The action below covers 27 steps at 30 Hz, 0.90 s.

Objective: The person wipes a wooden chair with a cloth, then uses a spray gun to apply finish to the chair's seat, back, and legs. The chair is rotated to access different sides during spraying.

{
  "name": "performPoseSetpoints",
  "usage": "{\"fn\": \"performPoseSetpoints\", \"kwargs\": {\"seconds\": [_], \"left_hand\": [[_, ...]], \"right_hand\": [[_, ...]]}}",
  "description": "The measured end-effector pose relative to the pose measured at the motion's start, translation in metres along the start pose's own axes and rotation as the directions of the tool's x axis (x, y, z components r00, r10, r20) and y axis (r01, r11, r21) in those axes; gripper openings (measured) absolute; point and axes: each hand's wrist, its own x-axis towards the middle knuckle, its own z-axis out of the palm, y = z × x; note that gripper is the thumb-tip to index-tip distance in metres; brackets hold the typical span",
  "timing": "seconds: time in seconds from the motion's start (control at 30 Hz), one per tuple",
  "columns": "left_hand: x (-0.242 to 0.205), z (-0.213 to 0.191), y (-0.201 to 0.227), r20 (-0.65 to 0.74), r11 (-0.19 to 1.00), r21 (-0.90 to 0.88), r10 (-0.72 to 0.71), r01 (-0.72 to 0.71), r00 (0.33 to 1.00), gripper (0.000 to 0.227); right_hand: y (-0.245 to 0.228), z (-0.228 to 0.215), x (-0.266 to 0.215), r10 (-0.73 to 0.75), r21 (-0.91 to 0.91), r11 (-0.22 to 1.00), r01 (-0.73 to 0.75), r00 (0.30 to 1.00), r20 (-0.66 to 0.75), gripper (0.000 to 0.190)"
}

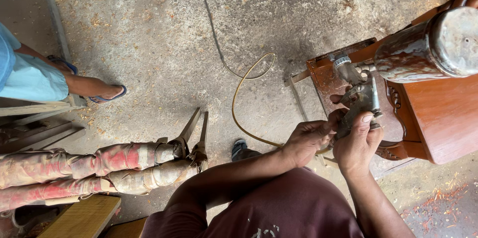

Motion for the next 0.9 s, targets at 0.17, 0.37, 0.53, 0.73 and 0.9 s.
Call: {"fn": "performPoseSetpoints", "kwargs": {"seconds": [0.17,0.37,0.53,0.73,0.9], "left_hand": [[-0.010,0.009,0.014,-0.138,0.960,0.238,-0.114,0.145,0.984,0.046],[-0.023,0.040,0.047,-0.046,0.942,0.330,-0.048,0.061,0.998,0.045],[-0.037,0.076,0.082,0.294,0.173,0.921,0.279,-0.349,0.914,0.033],[-0.027,0.115,0.072,0.684,-0.170,0.665,-0.251,-0.727,0.685,0.026],[-0.015,0.130,0.057,0.686,-0.196,0.544,-0.456,-0.816,0.567,0.023]], "right_hand": [[0.017,-0.023,-0.007,-0.006,0.003,1.000,0.006,0.999,-0.038,0.062],[0.026,-0.045,-0.033,0.142,-0.028,0.989,-0.144,0.988,-0.065,0.059],[0.027,-0.067,-0.074,0.168,-0.498,0.839,-0.222,0.974,-0.151,0.036],[0.037,-0.092,-0.131,0.169,-0.689,0.702,-0.183,0.982,-0.089,0.026],[0.044,-0.112,-0.154,0.151,-0.624,0.752,-0.213,0.977,-0.151,0.030]]}}
